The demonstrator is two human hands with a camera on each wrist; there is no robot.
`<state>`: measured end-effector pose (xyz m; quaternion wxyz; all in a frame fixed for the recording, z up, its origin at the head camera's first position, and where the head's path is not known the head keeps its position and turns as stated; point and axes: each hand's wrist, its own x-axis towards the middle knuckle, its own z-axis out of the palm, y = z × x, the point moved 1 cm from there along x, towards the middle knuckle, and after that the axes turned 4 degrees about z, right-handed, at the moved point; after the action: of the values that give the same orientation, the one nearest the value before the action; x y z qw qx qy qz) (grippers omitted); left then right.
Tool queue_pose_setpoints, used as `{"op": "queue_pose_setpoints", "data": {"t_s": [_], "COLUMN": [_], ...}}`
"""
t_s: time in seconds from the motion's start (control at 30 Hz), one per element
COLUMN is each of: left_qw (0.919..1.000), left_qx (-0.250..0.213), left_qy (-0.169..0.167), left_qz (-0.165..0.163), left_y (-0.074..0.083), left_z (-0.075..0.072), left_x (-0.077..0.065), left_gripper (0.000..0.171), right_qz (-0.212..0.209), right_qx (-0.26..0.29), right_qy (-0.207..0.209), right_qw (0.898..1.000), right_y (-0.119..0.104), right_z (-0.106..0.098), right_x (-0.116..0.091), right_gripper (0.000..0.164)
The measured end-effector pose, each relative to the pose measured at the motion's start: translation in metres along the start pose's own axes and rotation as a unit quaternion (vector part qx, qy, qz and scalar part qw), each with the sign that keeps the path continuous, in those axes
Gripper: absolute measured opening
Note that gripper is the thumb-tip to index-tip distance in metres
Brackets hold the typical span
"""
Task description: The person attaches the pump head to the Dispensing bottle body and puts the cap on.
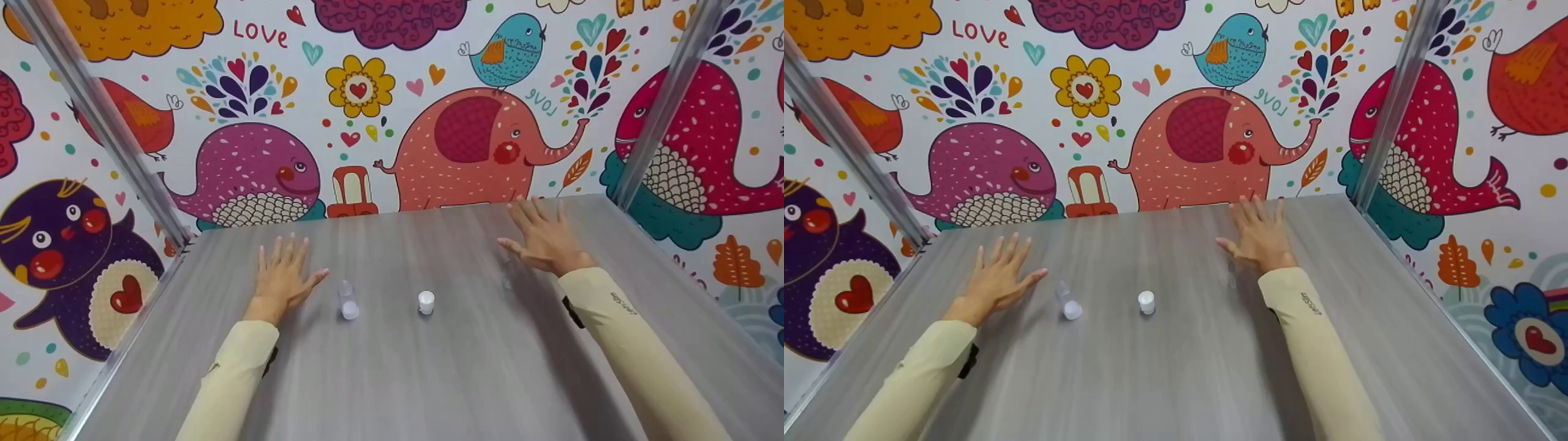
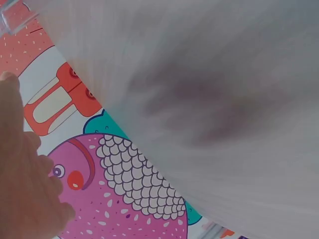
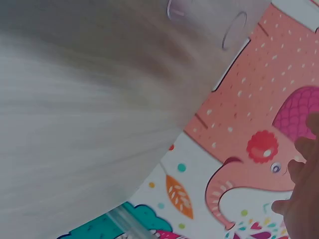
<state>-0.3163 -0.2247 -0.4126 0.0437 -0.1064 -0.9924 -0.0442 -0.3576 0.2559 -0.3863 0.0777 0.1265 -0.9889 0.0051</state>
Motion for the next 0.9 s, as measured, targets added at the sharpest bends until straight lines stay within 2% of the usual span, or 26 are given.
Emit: {"op": "queue_pose_setpoints", "data": {"t_s": [0.17,0.37,0.67,0.9], "left_qw": [0.9999,0.9997,0.9993,0.9990], "left_qx": [-0.010,-0.017,-0.023,-0.028], "left_qy": [0.006,-0.002,-0.002,-0.003], "left_qz": [0.008,0.017,0.030,0.036], "left_y": [0.001,0.003,0.008,0.011], "left_z": [0.003,0.007,0.011,0.013], "left_x": [-0.001,-0.004,-0.010,-0.014], "left_gripper": [0.085,0.085,0.085,0.085], "right_qz": [-0.026,-0.036,-0.067,-0.078], "right_qx": [-0.008,-0.038,-0.011,-0.001], "right_qy": [0.014,0.012,0.029,0.025], "right_qw": [1.000,0.999,0.997,0.997], "right_y": [-0.012,-0.022,-0.038,-0.047], "right_z": [0.003,0.004,0.013,0.017], "right_x": [0.000,0.000,-0.003,-0.007], "right_gripper": [0.086,0.085,0.083,0.084]}}
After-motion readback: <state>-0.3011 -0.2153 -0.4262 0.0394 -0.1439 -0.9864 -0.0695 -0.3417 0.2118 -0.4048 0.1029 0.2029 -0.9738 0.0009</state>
